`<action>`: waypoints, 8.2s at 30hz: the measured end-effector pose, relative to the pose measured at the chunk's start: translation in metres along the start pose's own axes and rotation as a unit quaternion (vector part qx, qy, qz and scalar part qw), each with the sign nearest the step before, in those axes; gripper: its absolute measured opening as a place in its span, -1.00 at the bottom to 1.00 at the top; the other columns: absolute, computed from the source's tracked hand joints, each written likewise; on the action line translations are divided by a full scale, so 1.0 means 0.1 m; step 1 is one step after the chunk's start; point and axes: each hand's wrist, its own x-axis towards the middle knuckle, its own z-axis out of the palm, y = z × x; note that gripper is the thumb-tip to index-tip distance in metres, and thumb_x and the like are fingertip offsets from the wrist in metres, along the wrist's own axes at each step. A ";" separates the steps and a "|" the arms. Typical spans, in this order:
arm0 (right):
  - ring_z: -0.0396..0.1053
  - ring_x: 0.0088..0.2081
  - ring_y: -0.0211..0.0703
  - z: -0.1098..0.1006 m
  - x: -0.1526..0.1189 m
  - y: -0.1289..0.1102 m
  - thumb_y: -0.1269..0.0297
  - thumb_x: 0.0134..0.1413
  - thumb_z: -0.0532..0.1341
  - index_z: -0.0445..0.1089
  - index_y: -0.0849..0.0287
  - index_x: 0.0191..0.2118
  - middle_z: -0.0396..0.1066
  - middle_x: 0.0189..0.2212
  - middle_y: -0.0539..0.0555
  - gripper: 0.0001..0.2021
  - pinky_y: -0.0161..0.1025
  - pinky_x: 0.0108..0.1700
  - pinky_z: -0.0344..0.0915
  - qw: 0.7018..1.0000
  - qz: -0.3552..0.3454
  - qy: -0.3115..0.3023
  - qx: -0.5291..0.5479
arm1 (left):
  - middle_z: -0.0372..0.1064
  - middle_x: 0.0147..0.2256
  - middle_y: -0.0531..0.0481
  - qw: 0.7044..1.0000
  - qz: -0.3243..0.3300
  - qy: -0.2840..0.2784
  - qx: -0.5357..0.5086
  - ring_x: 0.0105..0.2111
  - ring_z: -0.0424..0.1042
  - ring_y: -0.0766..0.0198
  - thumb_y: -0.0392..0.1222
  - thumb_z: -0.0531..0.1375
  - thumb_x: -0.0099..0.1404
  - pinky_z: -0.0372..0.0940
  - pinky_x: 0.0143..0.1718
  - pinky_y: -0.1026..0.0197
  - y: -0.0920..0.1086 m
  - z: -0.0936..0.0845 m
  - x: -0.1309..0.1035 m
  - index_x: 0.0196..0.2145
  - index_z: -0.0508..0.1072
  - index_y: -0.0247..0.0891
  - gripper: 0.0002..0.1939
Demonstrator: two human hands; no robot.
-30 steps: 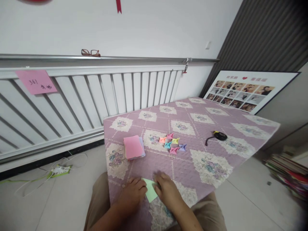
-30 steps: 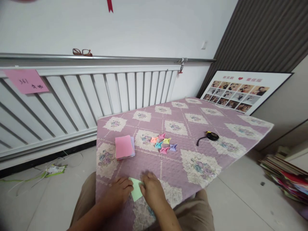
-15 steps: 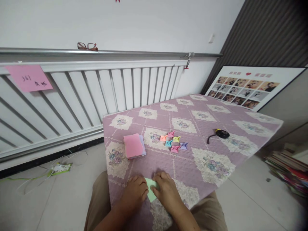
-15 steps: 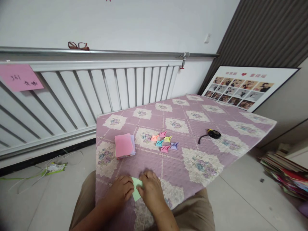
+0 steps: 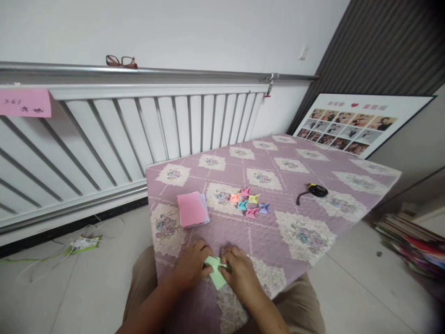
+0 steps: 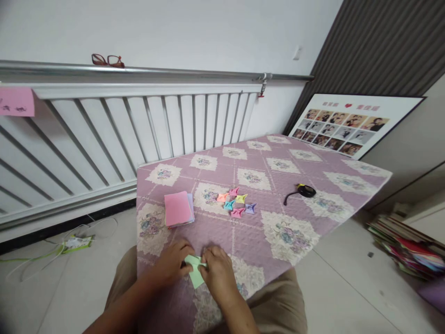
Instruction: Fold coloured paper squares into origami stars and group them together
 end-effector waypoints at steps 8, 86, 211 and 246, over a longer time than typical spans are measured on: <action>0.33 -0.26 -0.08 0.02 -0.01 0.03 0.54 -0.12 0.30 0.31 0.12 -0.46 0.37 -0.38 0.02 -0.81 -0.24 -0.23 0.20 1.000 -0.014 0.017 0.003 | 0.37 -0.25 0.02 0.996 0.073 -0.039 0.034 -0.19 0.33 0.19 -0.16 0.28 0.20 0.18 -0.17 0.21 -0.11 -0.04 0.15 -0.28 0.46 -0.19 -0.87; 0.42 -0.07 0.13 0.11 -0.59 0.05 0.33 -0.09 0.36 0.36 -0.02 0.07 0.50 -0.09 0.11 -0.47 -0.02 -0.09 0.31 0.997 -0.023 0.053 -0.052 | 0.36 -0.13 -0.08 0.988 -0.016 -0.012 0.155 -0.12 0.32 0.05 -0.02 0.28 0.25 0.27 -0.14 0.05 0.05 0.11 -0.28 -0.21 0.42 -0.23 -0.74; 0.27 -0.33 -0.03 0.13 -0.45 0.18 0.20 0.24 0.15 0.34 0.11 -0.49 0.34 -0.46 0.07 -0.73 -0.15 -0.24 0.08 0.988 0.023 0.121 -0.089 | 0.42 -0.25 -0.05 0.986 -0.153 -0.025 0.061 -0.20 0.37 0.15 -0.21 0.11 0.37 0.18 -0.16 0.14 0.25 -0.01 -0.22 -0.37 0.48 -0.25 -0.80; 0.42 -0.25 -0.04 0.15 -0.53 0.24 0.44 0.20 0.05 0.37 0.12 -0.20 0.48 -0.32 0.10 -0.82 -0.10 -0.19 0.31 0.979 -0.041 0.193 -0.048 | 0.29 -0.29 0.02 0.936 0.225 0.001 0.271 -0.28 0.25 0.18 -0.16 0.10 0.43 0.13 -0.27 0.16 0.08 0.18 -0.20 0.02 0.33 -0.04 -0.77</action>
